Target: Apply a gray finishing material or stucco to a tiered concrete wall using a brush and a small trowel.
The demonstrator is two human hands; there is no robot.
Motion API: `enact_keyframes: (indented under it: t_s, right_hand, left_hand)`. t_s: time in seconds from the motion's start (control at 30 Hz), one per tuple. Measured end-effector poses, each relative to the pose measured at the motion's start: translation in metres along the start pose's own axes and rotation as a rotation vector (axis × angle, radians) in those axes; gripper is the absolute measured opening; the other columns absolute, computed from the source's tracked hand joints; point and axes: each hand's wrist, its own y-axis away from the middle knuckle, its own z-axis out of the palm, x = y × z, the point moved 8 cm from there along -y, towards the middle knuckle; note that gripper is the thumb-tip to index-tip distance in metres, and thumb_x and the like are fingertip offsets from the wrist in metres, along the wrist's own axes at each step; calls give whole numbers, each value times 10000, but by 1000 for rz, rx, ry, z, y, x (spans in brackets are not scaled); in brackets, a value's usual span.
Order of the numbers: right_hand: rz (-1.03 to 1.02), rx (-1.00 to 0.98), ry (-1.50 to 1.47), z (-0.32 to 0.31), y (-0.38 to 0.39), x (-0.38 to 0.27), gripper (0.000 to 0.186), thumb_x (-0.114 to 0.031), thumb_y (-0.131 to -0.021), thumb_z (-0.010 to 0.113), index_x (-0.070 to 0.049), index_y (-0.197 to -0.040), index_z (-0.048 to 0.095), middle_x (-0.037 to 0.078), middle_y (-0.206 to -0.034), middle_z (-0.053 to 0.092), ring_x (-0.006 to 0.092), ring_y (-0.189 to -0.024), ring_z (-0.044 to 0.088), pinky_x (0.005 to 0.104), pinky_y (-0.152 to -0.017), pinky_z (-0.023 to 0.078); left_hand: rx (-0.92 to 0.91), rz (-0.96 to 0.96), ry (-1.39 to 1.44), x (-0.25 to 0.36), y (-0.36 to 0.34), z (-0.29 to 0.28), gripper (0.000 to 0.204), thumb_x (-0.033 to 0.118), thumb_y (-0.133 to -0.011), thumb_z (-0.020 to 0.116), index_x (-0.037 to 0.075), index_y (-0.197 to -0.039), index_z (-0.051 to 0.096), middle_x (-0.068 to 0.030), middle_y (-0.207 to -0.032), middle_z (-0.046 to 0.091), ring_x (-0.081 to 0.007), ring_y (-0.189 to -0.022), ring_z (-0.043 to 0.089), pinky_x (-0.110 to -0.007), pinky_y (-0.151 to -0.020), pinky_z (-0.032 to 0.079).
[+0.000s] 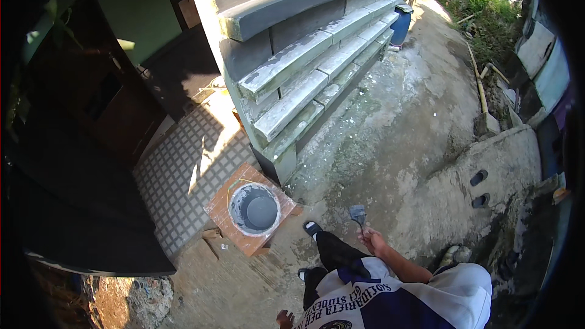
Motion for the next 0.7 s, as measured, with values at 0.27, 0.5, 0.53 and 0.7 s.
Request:
enact_keyframes:
  t_s: [0.27, 0.5, 0.53, 0.7]
  right_hand:
    - [-76, 64, -79, -60, -9, -55, 206, 4, -918, 443, -57, -1106, 498, 72, -923, 587, 177, -767, 584, 323, -706, 509]
    - [-237, 54, 12, -83, -47, -181, 165, -30, -896, 443, -86, -1043, 496, 24, -748, 518, 132, -613, 505, 291, -586, 461]
    - [-170, 74, -68, -97, -45, -190, 155, -56, -887, 436, -93, -1023, 499, 20, -725, 506, 121, -575, 475, 282, -541, 423]
    - [-221, 161, -26, -154, -41, -312, 66, -153, -877, 425, -128, -904, 480, -14, -640, 441, 72, -477, 365, 228, -431, 282]
  left_hand:
    - [-51, 108, -327, 28, 16, 69, 354, 173, -852, 609, 78, -1188, 555, -107, -1133, 629, -356, -898, 649, -442, -718, 532]
    - [-240, 145, -164, 46, 29, 245, 431, 237, -923, 517, 91, -1320, 434, -91, -1349, 500, -334, -1087, 581, -415, -822, 502]
    - [-208, 54, -12, 43, 28, 263, 444, 254, -945, 469, 100, -1355, 395, -76, -1388, 459, -325, -1141, 544, -409, -843, 493]
    - [-152, 77, 28, 9, 23, 409, 414, 240, -980, 391, 162, -1386, 373, -60, -1401, 450, -315, -1147, 536, -413, -841, 497]
